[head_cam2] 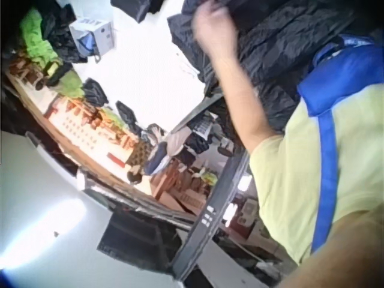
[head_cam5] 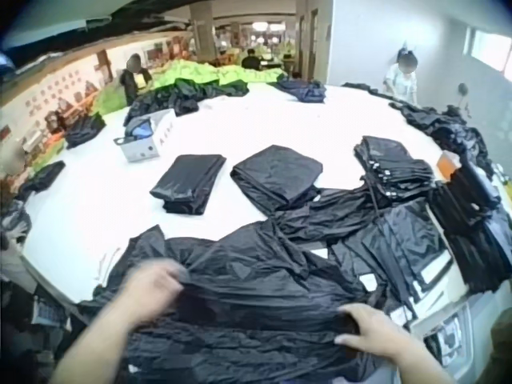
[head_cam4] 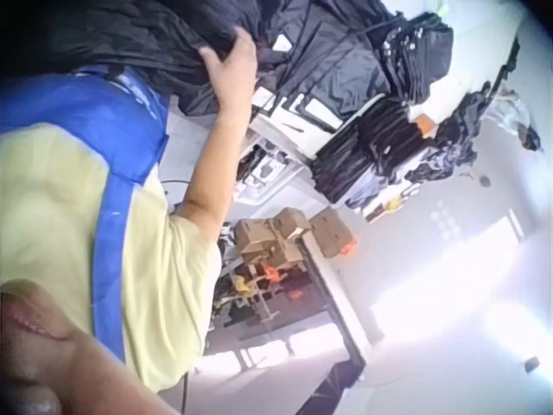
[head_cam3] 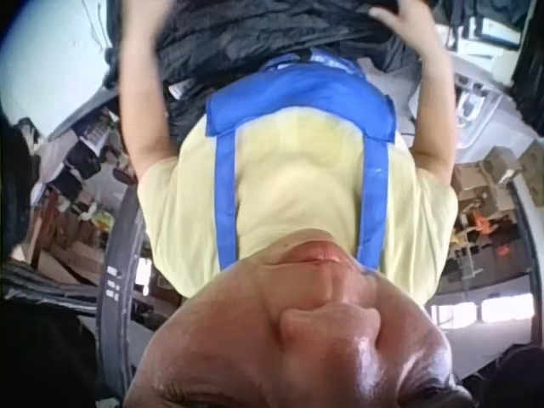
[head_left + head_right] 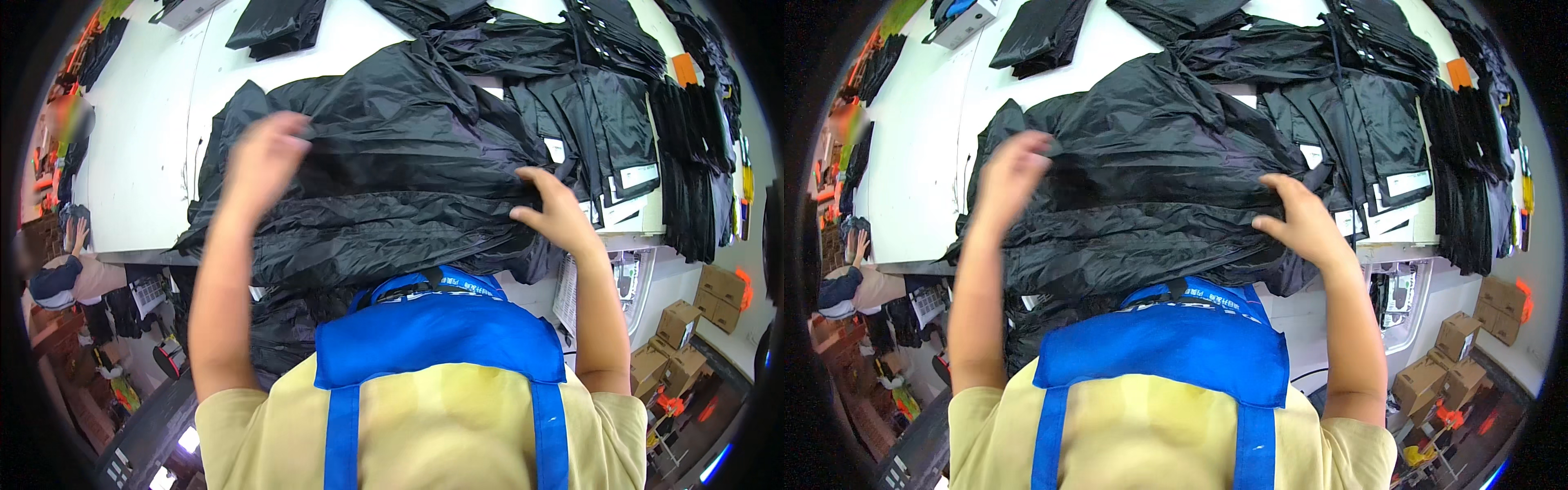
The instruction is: The person folds black garments on a white table, smoothing and aligning them by hand. The person stacks the folded items into a neat pile on the table.
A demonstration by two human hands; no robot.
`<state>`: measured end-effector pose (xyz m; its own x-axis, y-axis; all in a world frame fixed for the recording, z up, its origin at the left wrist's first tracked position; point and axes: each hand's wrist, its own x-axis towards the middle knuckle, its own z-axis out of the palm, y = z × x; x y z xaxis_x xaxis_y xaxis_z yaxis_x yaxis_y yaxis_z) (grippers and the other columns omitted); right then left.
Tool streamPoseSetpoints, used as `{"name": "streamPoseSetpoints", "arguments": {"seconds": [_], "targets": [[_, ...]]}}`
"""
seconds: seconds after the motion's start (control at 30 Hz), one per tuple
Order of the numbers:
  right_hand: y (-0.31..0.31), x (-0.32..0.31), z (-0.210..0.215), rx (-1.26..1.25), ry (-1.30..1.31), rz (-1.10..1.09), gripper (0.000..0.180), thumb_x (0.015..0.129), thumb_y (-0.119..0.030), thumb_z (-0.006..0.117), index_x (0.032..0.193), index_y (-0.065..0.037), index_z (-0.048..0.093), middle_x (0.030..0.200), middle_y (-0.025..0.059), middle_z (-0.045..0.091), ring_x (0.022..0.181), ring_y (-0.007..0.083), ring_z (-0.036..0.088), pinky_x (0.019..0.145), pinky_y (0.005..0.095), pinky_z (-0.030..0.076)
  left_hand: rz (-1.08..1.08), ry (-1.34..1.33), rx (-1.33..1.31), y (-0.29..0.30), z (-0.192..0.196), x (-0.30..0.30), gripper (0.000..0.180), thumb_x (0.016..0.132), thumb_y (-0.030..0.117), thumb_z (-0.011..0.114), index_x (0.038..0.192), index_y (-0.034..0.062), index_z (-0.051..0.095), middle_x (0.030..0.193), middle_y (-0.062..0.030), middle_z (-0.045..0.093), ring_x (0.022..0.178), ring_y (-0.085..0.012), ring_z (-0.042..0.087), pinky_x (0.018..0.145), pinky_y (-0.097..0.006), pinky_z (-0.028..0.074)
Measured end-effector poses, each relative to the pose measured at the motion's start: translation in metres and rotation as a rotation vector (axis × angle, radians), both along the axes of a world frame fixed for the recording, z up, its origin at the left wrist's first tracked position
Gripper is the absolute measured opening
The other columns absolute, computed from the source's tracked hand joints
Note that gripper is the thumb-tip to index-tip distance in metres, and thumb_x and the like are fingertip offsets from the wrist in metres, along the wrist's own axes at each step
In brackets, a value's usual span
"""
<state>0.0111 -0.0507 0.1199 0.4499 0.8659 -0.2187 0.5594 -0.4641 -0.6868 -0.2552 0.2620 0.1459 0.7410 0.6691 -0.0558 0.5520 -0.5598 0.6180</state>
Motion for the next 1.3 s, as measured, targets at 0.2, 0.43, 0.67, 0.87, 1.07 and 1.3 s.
{"name": "streamPoseSetpoints", "arguments": {"seconds": [0.2, 0.43, 0.67, 0.87, 1.07, 1.3], "targets": [[-0.013, 0.024, -0.058, -0.146, -0.261, 0.186, 0.021, 0.074, -0.013, 0.068, 0.092, -0.003, 0.067, 0.085, 0.0142, 0.065, 0.093, 0.0343, 0.057, 0.082, 0.0417, 0.045, -0.309, 0.112, 0.041, -0.108, -0.103, 0.034, 0.026, 0.082, 0.024, 0.065, 0.105, 0.0118, 0.066, 0.100, -0.0124, 0.066, 0.096, -0.0293, 0.061, 0.085, -0.041, 0.047], [-0.016, 0.038, -0.065, -0.233, -0.222, 0.187, 0.016, 0.069, -0.011, 0.070, 0.081, -0.001, 0.065, 0.083, 0.0160, 0.064, 0.089, 0.0341, 0.059, 0.081, 0.0411, 0.046, -0.251, 0.250, -0.234, -0.101, -0.130, 0.045, 0.017, 0.077, 0.026, 0.069, 0.087, 0.0119, 0.069, 0.085, -0.0063, 0.068, 0.082, -0.0245, 0.064, 0.077, -0.039, 0.043], [-0.020, 0.052, -0.076, -0.235, -0.125, 0.178, 0.019, 0.065, -0.005, 0.073, 0.078, 0.001, 0.061, 0.077, 0.0171, 0.062, 0.077, 0.0343, 0.060, 0.071, 0.0401, 0.047, -0.261, 0.377, -0.290, -0.101, -0.132, 0.055, 0.017, 0.074, 0.028, 0.073, 0.078, 0.0130, 0.068, 0.076, -0.0019, 0.069, 0.078, -0.0215, 0.065, 0.075, -0.039, 0.041], [-0.016, 0.058, -0.078, -0.286, -0.045, 0.158, 0.020, 0.067, -0.006, 0.073, 0.077, 0.001, 0.058, 0.073, 0.0160, 0.059, 0.071, 0.0328, 0.059, 0.065, 0.0391, 0.045, -0.308, 0.472, -0.230, -0.097, -0.130, 0.062, 0.019, 0.069, 0.029, 0.076, 0.076, 0.0137, 0.068, 0.074, -0.0031, 0.068, 0.078, -0.0237, 0.065, 0.073, -0.042, 0.044], [-0.015, 0.064, -0.083, -0.249, -0.055, 0.262, 0.021, 0.067, -0.007, 0.073, 0.073, 0.001, 0.055, 0.072, 0.0165, 0.057, 0.070, 0.0346, 0.057, 0.064, 0.0393, 0.044, -0.350, 0.506, -0.221, -0.094, -0.122, 0.061, 0.023, 0.072, 0.035, 0.073, 0.080, 0.0141, 0.068, 0.079, -0.0047, 0.068, 0.080, -0.0255, 0.065, 0.070, -0.042, 0.046], [-0.023, 0.118, -0.080, -0.311, -0.485, 0.213, 0.017, 0.069, -0.004, 0.068, 0.072, 0.001, 0.053, 0.075, 0.0191, 0.057, 0.079, 0.0363, 0.056, 0.069, 0.0433, 0.044, -0.202, 0.390, 0.117, -0.073, -0.083, -0.045, 0.026, 0.078, 0.034, 0.067, 0.092, 0.0122, 0.063, 0.090, -0.0058, 0.067, 0.092, -0.0253, 0.062, 0.080, -0.042, 0.041]]}}
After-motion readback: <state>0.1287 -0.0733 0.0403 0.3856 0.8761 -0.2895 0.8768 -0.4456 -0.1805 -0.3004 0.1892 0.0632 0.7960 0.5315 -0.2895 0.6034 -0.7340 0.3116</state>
